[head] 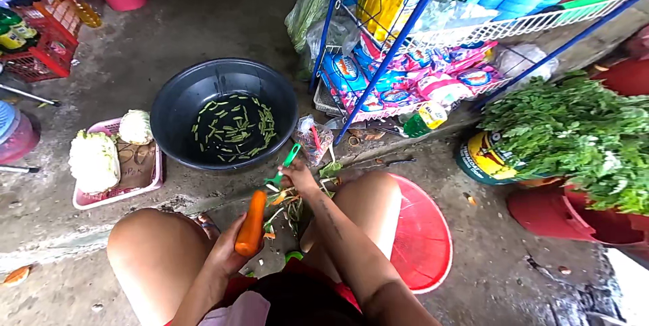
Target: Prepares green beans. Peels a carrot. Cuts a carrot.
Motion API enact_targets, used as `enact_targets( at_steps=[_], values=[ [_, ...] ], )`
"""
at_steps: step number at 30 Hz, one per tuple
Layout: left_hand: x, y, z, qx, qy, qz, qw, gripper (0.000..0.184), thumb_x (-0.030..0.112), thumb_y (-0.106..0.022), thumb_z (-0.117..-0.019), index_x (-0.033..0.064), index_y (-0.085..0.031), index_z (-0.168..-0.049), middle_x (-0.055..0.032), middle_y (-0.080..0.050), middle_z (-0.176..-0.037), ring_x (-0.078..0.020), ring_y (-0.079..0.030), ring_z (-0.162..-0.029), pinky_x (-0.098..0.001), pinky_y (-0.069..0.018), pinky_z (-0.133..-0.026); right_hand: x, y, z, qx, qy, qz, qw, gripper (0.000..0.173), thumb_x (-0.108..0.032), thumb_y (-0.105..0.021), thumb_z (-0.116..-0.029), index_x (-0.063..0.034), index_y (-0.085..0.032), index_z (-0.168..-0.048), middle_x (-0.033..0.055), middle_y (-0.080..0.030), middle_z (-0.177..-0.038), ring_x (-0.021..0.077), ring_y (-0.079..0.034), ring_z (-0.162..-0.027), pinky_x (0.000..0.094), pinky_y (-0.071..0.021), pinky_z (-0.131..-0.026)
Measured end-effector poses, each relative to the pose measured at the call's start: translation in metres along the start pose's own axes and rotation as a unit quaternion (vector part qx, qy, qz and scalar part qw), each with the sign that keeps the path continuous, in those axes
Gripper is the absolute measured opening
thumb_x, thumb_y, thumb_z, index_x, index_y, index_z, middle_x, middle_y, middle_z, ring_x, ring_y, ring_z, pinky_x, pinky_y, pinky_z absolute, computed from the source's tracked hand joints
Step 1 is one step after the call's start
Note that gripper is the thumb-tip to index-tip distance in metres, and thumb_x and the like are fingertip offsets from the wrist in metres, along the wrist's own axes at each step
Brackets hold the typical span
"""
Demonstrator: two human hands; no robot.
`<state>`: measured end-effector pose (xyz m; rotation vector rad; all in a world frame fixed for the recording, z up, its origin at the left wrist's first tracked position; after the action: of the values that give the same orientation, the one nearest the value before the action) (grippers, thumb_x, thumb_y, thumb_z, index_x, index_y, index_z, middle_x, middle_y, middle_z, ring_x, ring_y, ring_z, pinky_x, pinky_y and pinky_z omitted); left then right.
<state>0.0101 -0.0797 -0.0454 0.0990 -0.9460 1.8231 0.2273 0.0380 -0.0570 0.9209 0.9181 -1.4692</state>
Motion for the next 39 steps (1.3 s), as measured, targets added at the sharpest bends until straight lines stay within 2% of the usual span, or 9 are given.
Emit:
enact_targets(
  at_steps=[3, 7, 11, 17, 21, 28, 33, 36, 39],
  values=[
    [0.004, 0.0, 0.001, 0.035, 0.003, 0.004, 0.999, 0.049, 0.041, -0.032, -0.1122, 0.0021, -0.061, -0.122, -0.0173, -0.07, -0.102, -0.0264, -0.071, -0.089, -0.0432, -0.0609, -0.079, -0.012, 0.02, -0.009, 0.09, 0.077, 0.268, 0.956, 0.044, -0.025, -0.066, -0.1003, -0.0022, -0.061, -0.137, 0.0183, -0.07, -0.122, 0.0284, -0.07, -0.107, 0.0481, -0.0551, -0.098],
    [0.005, 0.005, -0.009, 0.054, -0.016, 0.019, 0.998, 0.048, 0.039, -0.029, -0.1117, 0.0044, -0.061, -0.121, -0.0159, -0.07, -0.1, -0.0247, -0.071, -0.084, -0.0394, -0.0602, -0.072, -0.026, -0.022, 0.056, -0.049, 0.079, 0.008, 0.996, 0.032, -0.009, -0.064, -0.1008, 0.0047, -0.056, -0.128, 0.0126, -0.071, -0.099, 0.017, -0.071, -0.077, 0.0333, -0.0623, -0.072],
    [0.004, 0.0, -0.008, 0.007, -0.041, 0.014, 0.999, 0.052, 0.044, -0.024, -0.1126, 0.0082, -0.061, -0.117, -0.0113, -0.07, -0.095, -0.0201, -0.07, -0.084, -0.0351, -0.0597, -0.072, -0.009, -0.054, 0.096, -0.242, -0.037, -0.127, 0.961, 0.029, -0.006, -0.058, -0.1028, 0.0006, -0.052, -0.13, 0.0107, -0.069, -0.101, 0.0169, -0.07, -0.075, 0.0332, -0.0615, -0.069],
    [0.001, -0.003, 0.002, 0.019, -0.011, 0.008, 1.0, 0.049, 0.042, -0.03, -0.1125, 0.0033, -0.058, -0.123, -0.0163, -0.068, -0.096, -0.0232, -0.069, -0.076, -0.0343, -0.0599, -0.064, -0.011, -0.021, 0.03, -0.086, -0.054, -0.117, 0.988, 0.03, -0.008, -0.058, -0.1045, 0.0002, -0.049, -0.132, 0.011, -0.067, -0.093, 0.0174, -0.068, -0.07, 0.0338, -0.0606, -0.065],
    [0.002, 0.0, -0.001, 0.029, -0.001, 0.007, 1.0, 0.05, 0.042, -0.031, -0.1123, 0.0018, -0.059, -0.124, -0.018, -0.069, -0.1, -0.0249, -0.071, -0.082, -0.0371, -0.0611, -0.069, -0.021, 0.016, -0.006, 0.055, 0.087, 0.095, 0.99, 0.04, -0.016, -0.067, -0.1002, 0.0023, -0.056, -0.135, 0.016, -0.069, -0.106, 0.0185, -0.068, -0.081, 0.0356, -0.0588, -0.075],
    [0.003, 0.001, -0.005, 0.027, -0.023, -0.011, 0.999, 0.05, 0.042, -0.027, -0.1125, 0.0069, -0.062, -0.121, -0.014, -0.071, -0.098, -0.022, -0.071, -0.082, -0.0363, -0.0602, -0.069, -0.019, -0.045, 0.09, -0.227, -0.05, -0.089, 0.969, 0.03, -0.008, -0.058, -0.1035, 0.0003, -0.051, -0.131, 0.0104, -0.07, -0.1, 0.0164, -0.07, -0.075, 0.0333, -0.0613, -0.069],
    [0.0, -0.001, 0.002, 0.015, 0.012, -0.045, 0.999, 0.05, 0.041, -0.029, -0.1125, 0.0035, -0.06, -0.124, -0.0161, -0.069, -0.099, -0.0219, -0.069, -0.076, -0.033, -0.0584, -0.063, -0.016, -0.007, 0.028, -0.046, 0.007, -0.046, 0.998, 0.033, -0.008, -0.061, -0.1027, 0.0033, -0.052, -0.132, 0.0122, -0.068, -0.099, 0.0155, -0.068, -0.075, 0.032, -0.0603, -0.068],
    [0.003, 0.0, 0.001, 0.028, 0.017, -0.009, 0.999, 0.051, 0.042, -0.031, -0.1122, 0.0012, -0.059, -0.125, -0.018, -0.069, -0.1, -0.0239, -0.07, -0.079, -0.0361, -0.0605, -0.068, -0.027, 0.023, 0.006, 0.088, 0.15, 0.177, 0.969, 0.037, -0.019, -0.066, -0.1001, 0.0019, -0.062, -0.13, 0.0178, -0.07, -0.115, 0.0226, -0.07, -0.097, 0.0403, -0.0576, -0.091],
    [0.006, 0.001, -0.004, 0.042, -0.01, 0.021, 0.999, 0.057, 0.048, -0.028, -0.1118, 0.0014, -0.059, -0.123, -0.0177, -0.069, -0.099, -0.0262, -0.07, -0.085, -0.0418, -0.0613, -0.076, -0.038, -0.002, 0.045, 0.002, 0.138, 0.1, 0.985, 0.034, -0.016, -0.067, -0.0997, 0.0029, -0.061, -0.128, 0.0122, -0.071, -0.102, 0.0163, -0.07, -0.08, 0.0335, -0.0611, -0.075]
  ],
)
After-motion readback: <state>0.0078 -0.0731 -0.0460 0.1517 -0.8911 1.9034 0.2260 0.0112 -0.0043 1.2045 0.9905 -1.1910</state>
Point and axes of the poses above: each hand's wrist, its own z-axis away from the middle knuckle, its own y-axis out of the back of the hand, x = y × z, the point moved 3 cm from there along -z, towards the middle knuckle
